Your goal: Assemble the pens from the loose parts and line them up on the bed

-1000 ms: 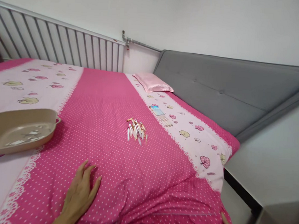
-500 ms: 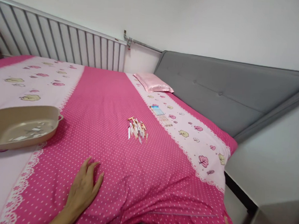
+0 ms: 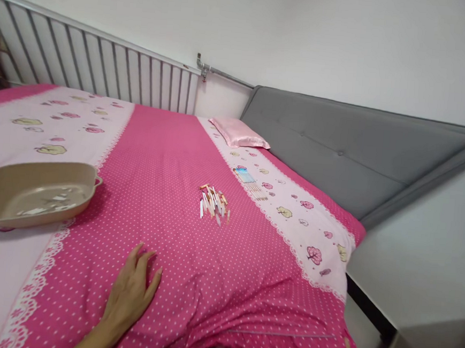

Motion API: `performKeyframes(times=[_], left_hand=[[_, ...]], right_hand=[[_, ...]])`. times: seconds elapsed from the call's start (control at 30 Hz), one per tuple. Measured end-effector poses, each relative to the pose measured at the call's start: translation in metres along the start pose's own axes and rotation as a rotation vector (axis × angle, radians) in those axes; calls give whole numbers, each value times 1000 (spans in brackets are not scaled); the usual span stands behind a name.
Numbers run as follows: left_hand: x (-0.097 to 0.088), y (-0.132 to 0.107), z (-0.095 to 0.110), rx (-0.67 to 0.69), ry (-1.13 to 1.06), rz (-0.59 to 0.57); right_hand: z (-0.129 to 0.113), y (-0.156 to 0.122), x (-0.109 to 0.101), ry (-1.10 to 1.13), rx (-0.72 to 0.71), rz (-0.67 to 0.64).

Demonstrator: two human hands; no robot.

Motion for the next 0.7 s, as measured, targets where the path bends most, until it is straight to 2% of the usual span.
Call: performKeyframes(times=[0.17, 0.43, 0.63, 0.7], left_hand=[[-1, 0, 1, -3, -13, 1], [2, -1, 0, 1, -7, -6], [1, 0, 2, 9, 33, -28], [2, 1, 3, 17, 44, -31]], right_hand=[[1, -1, 2, -47, -81, 4], [-5, 3, -3, -120, -37, -51], [-3, 4, -3, -32, -40, 26], [-3, 6, -2, -44, -69, -8]])
Point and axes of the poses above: each hand's wrist, its own y-axis towards the middle knuckle, its own x-axis out of the palm, z = x × y, the point moved 3 cm from there along y, towards the middle knuckle, and after that the axes turned 3 degrees about y, right-handed, at the moved point
